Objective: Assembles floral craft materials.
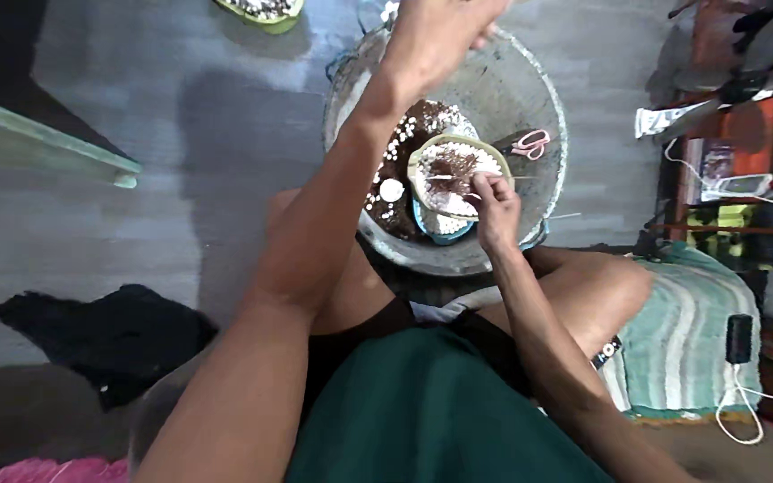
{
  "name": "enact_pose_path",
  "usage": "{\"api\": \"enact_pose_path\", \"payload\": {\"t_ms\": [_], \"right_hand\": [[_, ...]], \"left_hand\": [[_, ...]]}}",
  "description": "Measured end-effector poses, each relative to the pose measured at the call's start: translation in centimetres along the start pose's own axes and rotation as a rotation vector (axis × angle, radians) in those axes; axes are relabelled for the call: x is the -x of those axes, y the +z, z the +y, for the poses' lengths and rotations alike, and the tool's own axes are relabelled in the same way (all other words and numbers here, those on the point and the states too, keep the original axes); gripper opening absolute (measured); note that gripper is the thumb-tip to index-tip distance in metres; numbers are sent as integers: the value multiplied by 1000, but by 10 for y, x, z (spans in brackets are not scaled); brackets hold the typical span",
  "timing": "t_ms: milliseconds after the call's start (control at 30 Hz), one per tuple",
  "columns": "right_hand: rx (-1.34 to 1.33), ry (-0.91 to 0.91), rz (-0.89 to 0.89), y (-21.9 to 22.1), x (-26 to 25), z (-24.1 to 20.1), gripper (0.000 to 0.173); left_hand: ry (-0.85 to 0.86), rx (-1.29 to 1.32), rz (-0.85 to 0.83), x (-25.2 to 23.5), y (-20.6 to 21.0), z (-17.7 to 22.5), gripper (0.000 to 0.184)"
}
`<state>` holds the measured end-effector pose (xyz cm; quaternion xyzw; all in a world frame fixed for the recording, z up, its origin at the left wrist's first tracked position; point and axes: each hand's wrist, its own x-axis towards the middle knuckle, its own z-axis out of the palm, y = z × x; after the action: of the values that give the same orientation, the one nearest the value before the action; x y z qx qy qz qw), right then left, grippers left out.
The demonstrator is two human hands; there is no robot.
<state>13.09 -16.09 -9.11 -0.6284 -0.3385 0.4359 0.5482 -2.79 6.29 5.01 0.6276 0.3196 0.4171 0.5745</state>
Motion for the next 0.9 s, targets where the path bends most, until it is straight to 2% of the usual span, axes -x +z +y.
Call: {"api": "enact_pose_path", "payload": {"t_ms": [67, 167, 267, 367, 500, 900], "right_hand": [[-139, -7, 55, -18, 11, -38, 19], [-263, -145, 122, -42, 13, -90, 17], [-254, -274, 153, -55, 10, -134, 19], [-276, -358, 219, -59, -5, -159, 17], [-301, -395, 238, -57, -16, -169, 15], [-269, -405, 213, -49, -28, -160, 16]], "left_hand": [[67, -63, -60, 6, 1, 1, 16], [115, -139, -126, 17, 11, 6, 15], [137, -181, -168, 30, 25, 8, 13], [165, -204, -191, 37, 34, 7, 12], [204, -240, -207, 40, 36, 5, 12], [242, -247, -176, 37, 33, 2, 10]]}}
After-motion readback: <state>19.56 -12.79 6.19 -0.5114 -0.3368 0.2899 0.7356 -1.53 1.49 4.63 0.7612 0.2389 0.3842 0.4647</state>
